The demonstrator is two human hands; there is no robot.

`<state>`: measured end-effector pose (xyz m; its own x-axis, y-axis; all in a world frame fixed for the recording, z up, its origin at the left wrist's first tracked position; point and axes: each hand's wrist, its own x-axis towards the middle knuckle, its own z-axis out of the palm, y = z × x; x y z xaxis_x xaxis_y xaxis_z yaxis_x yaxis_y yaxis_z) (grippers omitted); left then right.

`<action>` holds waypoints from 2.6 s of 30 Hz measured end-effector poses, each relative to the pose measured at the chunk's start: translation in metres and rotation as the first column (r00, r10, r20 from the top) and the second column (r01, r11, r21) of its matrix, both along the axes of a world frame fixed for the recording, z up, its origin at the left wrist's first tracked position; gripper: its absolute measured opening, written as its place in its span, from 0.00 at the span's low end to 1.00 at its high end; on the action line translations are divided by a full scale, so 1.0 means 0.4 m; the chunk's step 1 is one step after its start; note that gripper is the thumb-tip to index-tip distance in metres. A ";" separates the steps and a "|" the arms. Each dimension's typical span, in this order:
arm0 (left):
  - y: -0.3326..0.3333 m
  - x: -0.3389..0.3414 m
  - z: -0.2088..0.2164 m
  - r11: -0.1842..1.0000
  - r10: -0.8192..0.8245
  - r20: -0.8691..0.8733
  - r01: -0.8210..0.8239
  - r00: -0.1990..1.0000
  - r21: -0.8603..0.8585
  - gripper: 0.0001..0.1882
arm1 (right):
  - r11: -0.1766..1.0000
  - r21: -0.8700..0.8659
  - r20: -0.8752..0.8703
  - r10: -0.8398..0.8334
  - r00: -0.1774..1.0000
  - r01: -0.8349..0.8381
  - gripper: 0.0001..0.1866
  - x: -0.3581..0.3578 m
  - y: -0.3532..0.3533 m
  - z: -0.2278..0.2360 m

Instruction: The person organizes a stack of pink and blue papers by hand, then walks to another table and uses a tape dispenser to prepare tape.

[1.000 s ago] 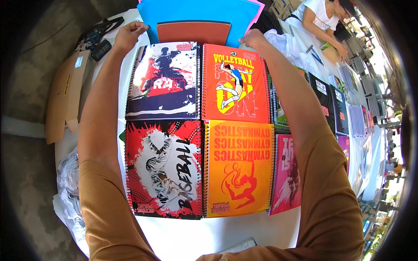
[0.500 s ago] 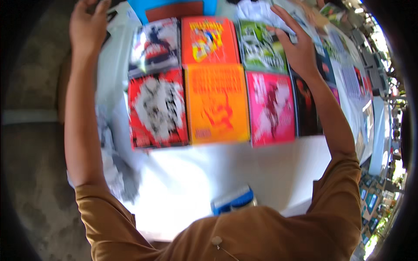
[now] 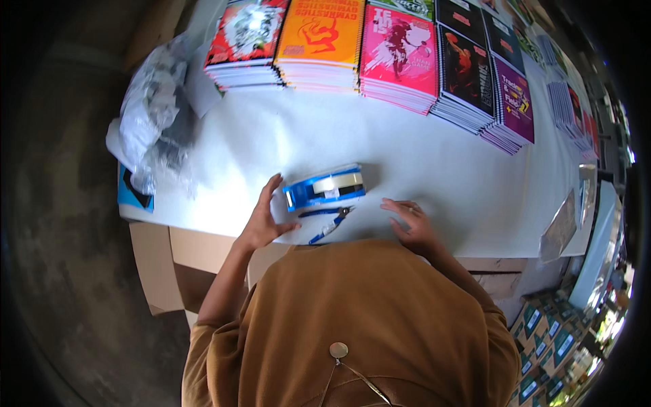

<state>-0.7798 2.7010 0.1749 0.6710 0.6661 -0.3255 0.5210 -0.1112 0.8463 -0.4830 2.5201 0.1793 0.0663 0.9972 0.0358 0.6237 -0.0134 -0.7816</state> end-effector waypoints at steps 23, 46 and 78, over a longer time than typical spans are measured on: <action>-0.040 -0.071 -0.100 0.942 0.334 0.395 -0.295 0.856 -0.158 0.30 | 0.993 0.104 0.040 0.046 0.998 -0.050 0.16 -0.155 0.228 0.041; -0.055 -0.049 0.092 0.779 0.366 0.186 -0.410 0.912 0.474 0.17 | 0.980 0.198 0.045 0.003 0.999 -0.012 0.20 -0.218 0.234 0.010; -0.162 0.097 0.037 0.780 0.589 0.044 -0.582 0.807 0.232 0.17 | 0.971 0.185 -0.169 0.184 0.968 -0.152 0.18 -0.138 0.265 -0.022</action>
<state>-0.7411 2.6363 0.1898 0.1208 0.9838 -0.1325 0.5714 0.0402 0.8197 -0.5382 2.6259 0.1705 -0.0805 0.9749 0.2075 0.4510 0.2212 -0.8647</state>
